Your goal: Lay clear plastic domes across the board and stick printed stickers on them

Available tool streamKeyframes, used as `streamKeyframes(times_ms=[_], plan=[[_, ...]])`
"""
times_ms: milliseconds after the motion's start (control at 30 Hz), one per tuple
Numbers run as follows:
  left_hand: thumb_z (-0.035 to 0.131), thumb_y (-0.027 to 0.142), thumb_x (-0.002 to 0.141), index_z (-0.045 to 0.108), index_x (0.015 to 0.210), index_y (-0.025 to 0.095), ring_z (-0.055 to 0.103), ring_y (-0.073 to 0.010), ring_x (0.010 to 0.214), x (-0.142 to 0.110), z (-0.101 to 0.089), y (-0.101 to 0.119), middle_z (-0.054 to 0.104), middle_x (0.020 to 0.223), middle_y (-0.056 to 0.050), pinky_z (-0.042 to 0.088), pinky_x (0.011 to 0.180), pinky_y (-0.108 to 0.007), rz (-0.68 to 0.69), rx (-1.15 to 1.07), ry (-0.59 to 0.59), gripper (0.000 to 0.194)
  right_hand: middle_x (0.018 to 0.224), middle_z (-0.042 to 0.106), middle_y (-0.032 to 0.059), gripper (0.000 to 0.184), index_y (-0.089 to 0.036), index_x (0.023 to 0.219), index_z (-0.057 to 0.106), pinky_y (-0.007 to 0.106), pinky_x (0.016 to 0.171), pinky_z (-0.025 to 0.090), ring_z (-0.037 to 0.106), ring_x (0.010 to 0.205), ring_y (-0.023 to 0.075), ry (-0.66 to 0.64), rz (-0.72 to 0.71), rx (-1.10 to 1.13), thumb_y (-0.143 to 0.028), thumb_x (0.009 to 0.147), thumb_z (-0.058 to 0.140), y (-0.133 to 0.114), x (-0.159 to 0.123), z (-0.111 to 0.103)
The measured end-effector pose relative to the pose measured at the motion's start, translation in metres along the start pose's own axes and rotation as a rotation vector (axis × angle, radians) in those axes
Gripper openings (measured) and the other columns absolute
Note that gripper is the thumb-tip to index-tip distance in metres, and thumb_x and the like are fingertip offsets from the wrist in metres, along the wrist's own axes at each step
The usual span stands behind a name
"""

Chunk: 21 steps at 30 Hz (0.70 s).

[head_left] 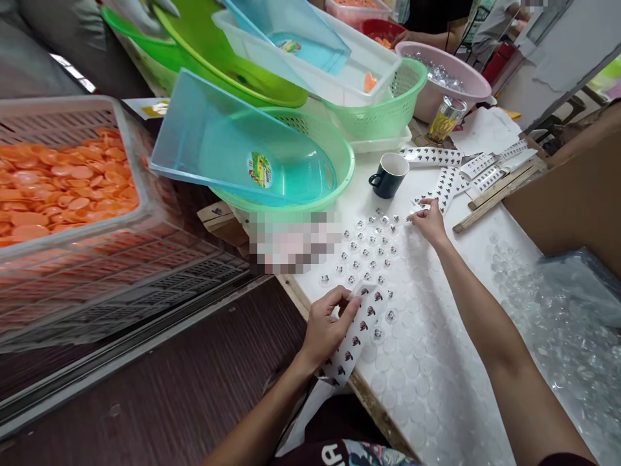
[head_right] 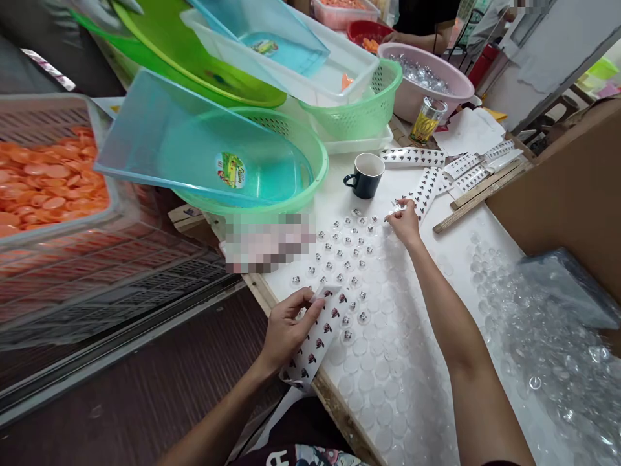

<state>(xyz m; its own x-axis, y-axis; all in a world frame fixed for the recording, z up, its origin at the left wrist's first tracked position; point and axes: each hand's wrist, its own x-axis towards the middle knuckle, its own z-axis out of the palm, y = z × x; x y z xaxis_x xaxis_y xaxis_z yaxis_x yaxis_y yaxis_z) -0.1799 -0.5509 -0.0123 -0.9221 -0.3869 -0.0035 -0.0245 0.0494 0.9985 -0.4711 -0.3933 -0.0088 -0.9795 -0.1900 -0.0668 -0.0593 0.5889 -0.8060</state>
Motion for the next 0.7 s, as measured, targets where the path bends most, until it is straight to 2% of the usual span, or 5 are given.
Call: streamKeyframes(times_ms=[267, 400, 533, 633, 700], plan=[[0.063, 0.034, 0.089, 0.056, 0.070, 0.019, 0.046, -0.0132, 0.064, 0.000, -0.001, -0.001, 0.050, 0.067, 0.002, 0.038, 0.064, -0.025, 0.030, 0.015, -0.013, 0.025, 0.075, 0.063, -0.0039, 0.046, -0.021, 0.117, 0.043, 0.040, 0.092, 0.038, 0.063, 0.077, 0.0208, 0.020, -0.106, -0.375, -0.013, 0.075, 0.058, -0.006, -0.003, 0.009], [0.061, 0.031, 0.091, 0.056, 0.072, 0.019, 0.047, -0.0134, 0.065, 0.000, -0.001, -0.002, 0.051, 0.068, 0.002, 0.038, 0.064, -0.025, 0.059, 0.020, -0.019, 0.023, 0.094, 0.068, 0.0050, 0.045, -0.020, 0.119, 0.046, 0.048, 0.099, 0.032, 0.064, 0.088, 0.0252, 0.042, -0.161, -0.580, -0.014, 0.077, 0.061, -0.015, -0.007, 0.012], [0.060, 0.031, 0.091, 0.056, 0.073, 0.019, 0.048, -0.0133, 0.066, -0.001, -0.001, -0.004, 0.051, 0.069, 0.002, 0.038, 0.065, -0.025, 0.076, 0.022, -0.018, 0.022, 0.112, 0.065, 0.0122, 0.037, -0.020, 0.114, 0.051, 0.048, 0.099, 0.034, 0.061, 0.102, 0.0276, 0.134, -0.171, -0.548, -0.020, 0.079, 0.063, -0.016, -0.007, 0.003], [0.060, 0.030, 0.092, 0.056, 0.073, 0.019, 0.047, -0.0130, 0.065, 0.000, -0.001, -0.005, 0.050, 0.068, 0.002, 0.038, 0.064, -0.024, 0.088, 0.024, -0.020, 0.023, 0.112, 0.064, 0.0120, 0.021, -0.020, 0.102, 0.057, 0.044, 0.095, 0.039, 0.059, 0.101, 0.0254, 0.258, -0.167, -0.430, -0.029, 0.084, 0.058, -0.010, -0.006, -0.013], [0.060, 0.031, 0.092, 0.056, 0.073, 0.019, 0.047, -0.0129, 0.065, 0.000, -0.001, -0.005, 0.050, 0.069, 0.002, 0.038, 0.064, -0.024, 0.092, 0.022, -0.022, 0.023, 0.103, 0.067, 0.0095, 0.017, -0.020, 0.091, 0.061, 0.039, 0.088, 0.044, 0.059, 0.092, 0.0224, 0.237, -0.123, -0.323, -0.034, 0.083, 0.057, -0.004, -0.006, -0.024]])
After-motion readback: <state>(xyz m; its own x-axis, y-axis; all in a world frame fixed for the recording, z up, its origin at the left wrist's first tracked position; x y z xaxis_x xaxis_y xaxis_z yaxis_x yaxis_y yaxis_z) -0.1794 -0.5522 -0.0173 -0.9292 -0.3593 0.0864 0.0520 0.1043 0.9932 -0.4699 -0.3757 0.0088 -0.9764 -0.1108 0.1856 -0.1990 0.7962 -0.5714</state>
